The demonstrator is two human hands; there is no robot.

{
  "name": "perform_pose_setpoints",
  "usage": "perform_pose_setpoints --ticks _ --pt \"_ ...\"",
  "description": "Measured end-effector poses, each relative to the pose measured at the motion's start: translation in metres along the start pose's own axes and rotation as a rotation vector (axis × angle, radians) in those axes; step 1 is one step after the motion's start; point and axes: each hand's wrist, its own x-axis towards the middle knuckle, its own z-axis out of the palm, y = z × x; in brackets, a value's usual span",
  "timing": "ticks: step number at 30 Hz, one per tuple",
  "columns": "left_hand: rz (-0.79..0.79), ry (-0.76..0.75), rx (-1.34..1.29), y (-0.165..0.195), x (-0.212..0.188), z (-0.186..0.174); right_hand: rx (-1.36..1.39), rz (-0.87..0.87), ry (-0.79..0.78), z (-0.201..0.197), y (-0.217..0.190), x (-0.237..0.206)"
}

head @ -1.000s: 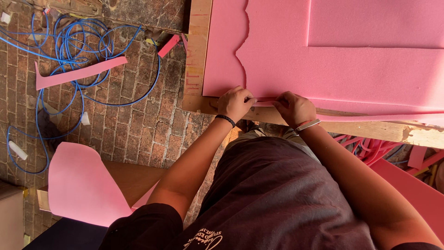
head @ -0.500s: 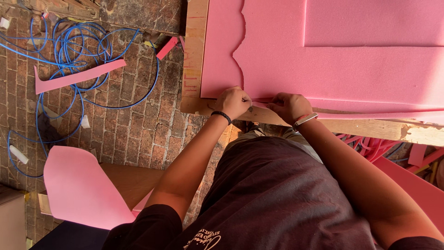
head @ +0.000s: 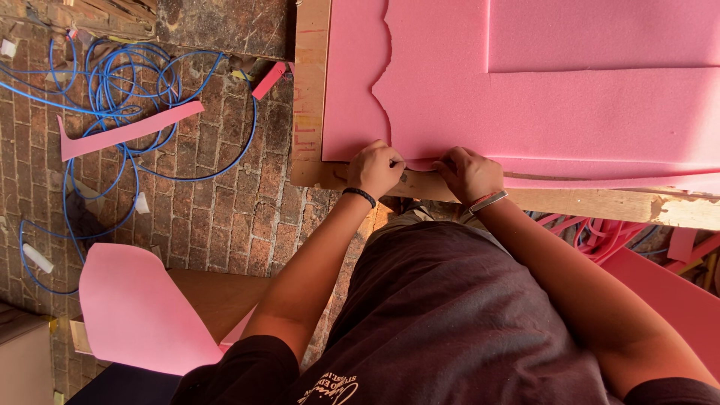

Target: The person smooths a large pink foam sheet on a wooden workbench, then uses a long knife to cut the foam into strips and shaped pieces, tearing away cut scraps and trimming edges. They carry cut pieces across the workshop and set one piece against a wooden frame on the brick floor.

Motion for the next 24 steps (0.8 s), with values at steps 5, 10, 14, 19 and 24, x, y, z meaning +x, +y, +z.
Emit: perform_pose_setpoints --ticks 5,10,14,19,24 --pt "0.018 0.038 0.016 -0.003 -0.004 0.009 -0.021 -0.03 0.057 0.0 0.002 -0.003" --pt "0.035 -0.122 0.148 -0.004 0.013 0.004 -0.045 -0.03 -0.164 -0.01 0.002 0.006" --pt "0.049 -0.164 0.216 0.002 0.017 -0.002 -0.083 0.102 -0.307 -0.023 -0.004 0.015" --pt "-0.085 -0.18 0.191 0.006 0.008 -0.001 -0.046 0.28 -0.46 -0.057 0.014 0.009" --pt "0.216 -0.086 -0.073 0.019 -0.001 0.03 -0.021 0.296 -0.397 -0.067 0.04 -0.012"
